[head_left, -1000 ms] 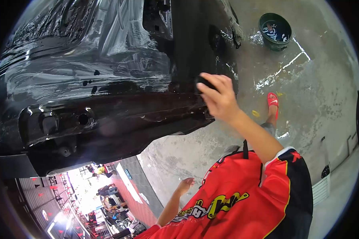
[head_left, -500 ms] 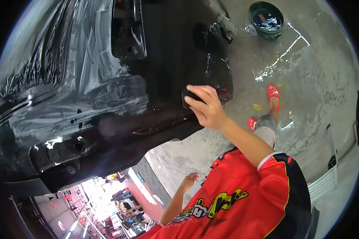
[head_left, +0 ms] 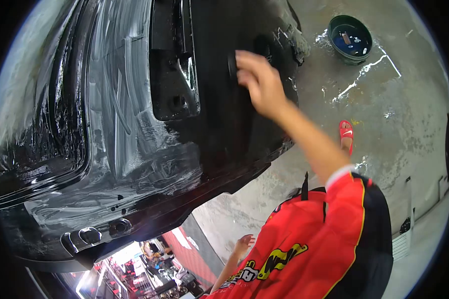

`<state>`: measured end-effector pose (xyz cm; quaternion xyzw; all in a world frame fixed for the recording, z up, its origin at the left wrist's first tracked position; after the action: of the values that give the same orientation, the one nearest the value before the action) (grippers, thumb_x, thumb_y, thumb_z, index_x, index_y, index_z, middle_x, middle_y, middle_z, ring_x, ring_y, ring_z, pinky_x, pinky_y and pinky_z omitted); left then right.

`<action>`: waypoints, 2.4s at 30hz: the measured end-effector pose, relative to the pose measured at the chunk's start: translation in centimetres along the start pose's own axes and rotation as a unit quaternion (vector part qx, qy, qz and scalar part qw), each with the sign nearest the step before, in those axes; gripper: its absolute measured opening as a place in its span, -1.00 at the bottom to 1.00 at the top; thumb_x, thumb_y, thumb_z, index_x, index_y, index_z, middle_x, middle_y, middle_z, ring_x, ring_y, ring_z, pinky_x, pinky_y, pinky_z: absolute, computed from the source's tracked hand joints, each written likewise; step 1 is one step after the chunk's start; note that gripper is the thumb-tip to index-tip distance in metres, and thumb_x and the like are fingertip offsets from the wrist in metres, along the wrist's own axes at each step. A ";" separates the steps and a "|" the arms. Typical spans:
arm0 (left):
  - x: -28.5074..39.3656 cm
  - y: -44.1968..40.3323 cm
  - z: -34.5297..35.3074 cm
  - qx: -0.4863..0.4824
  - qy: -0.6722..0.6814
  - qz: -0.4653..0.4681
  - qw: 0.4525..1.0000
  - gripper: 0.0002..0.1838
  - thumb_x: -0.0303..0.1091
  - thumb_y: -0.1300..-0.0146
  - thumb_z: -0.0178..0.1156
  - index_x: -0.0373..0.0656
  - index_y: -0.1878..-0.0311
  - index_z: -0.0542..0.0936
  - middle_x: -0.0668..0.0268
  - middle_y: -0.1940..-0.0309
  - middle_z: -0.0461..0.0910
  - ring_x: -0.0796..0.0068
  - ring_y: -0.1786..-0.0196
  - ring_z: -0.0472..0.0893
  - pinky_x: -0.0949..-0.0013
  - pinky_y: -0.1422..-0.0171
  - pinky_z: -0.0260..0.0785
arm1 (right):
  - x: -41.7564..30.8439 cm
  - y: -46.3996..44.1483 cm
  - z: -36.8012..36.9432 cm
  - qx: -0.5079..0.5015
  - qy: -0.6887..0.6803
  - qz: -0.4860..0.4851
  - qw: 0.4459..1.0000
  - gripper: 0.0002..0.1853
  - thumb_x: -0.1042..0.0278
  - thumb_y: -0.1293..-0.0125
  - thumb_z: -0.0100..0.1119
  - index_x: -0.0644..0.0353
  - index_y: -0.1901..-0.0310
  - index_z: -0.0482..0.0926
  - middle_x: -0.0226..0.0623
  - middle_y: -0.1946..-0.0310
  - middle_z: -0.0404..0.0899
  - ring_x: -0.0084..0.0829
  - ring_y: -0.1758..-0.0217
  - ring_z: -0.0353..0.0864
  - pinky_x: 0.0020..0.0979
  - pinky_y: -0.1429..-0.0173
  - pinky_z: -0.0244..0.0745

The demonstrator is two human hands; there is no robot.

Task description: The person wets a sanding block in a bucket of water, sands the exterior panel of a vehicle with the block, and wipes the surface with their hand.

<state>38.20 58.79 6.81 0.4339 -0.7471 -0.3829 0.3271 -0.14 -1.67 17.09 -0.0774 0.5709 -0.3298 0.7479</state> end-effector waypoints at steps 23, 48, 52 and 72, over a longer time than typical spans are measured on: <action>2.2 -0.5 -3.3 0.032 0.065 -0.076 0.994 -0.58 -0.04 -0.63 0.06 -0.08 -0.33 0.58 0.28 -0.05 0.76 0.46 0.01 0.71 0.36 -0.02 0.52 | 7.4 -7.0 0.2 0.050 0.070 -0.038 0.996 -0.69 0.43 -0.30 0.24 0.23 -0.07 0.60 -0.05 -0.11 0.65 0.09 -0.15 0.57 -0.07 -0.24 0.47; 1.8 -3.7 -2.4 -0.025 0.058 -0.044 0.997 -0.53 -0.01 -0.64 0.01 -0.13 -0.35 0.57 0.24 -0.08 0.75 0.42 -0.06 0.72 0.32 -0.15 0.53 | -1.2 1.5 0.6 -0.012 0.046 -0.069 0.996 -0.57 0.56 -0.16 0.32 0.26 -0.12 0.59 -0.05 -0.21 0.62 0.04 -0.24 0.57 -0.02 -0.32 0.42; -0.3 -4.0 -1.2 -0.054 0.003 -0.026 0.998 -0.53 0.00 -0.64 0.01 -0.13 -0.34 0.58 0.25 -0.05 0.76 0.44 -0.04 0.72 0.34 -0.11 0.54 | 4.0 -8.1 1.9 0.069 0.114 0.040 0.990 -0.73 0.43 -0.31 0.27 0.24 -0.03 0.61 -0.05 -0.05 0.70 0.09 -0.17 0.58 -0.03 -0.24 0.45; -2.3 -6.9 0.8 -0.033 0.096 -0.010 0.995 -0.56 -0.04 -0.65 -0.01 -0.12 -0.32 0.58 0.29 -0.07 0.75 0.45 -0.08 0.70 0.32 -0.14 0.53 | -9.6 12.6 1.2 -0.048 0.084 -0.029 0.995 -0.61 0.51 -0.31 0.30 0.29 -0.18 0.62 0.00 -0.26 0.57 0.04 -0.23 0.54 -0.04 -0.36 0.38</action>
<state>41.27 58.83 0.12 0.4651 -0.6947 -0.3678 0.4072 4.80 13.34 19.01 -0.1014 0.6445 -0.3288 0.6828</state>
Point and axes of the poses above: each hand's wrist, its own y-axis away from the middle knuckle, its own z-axis out of the palm, x = y × z, the point moved 8 cm from there along -y, towards the middle knuckle
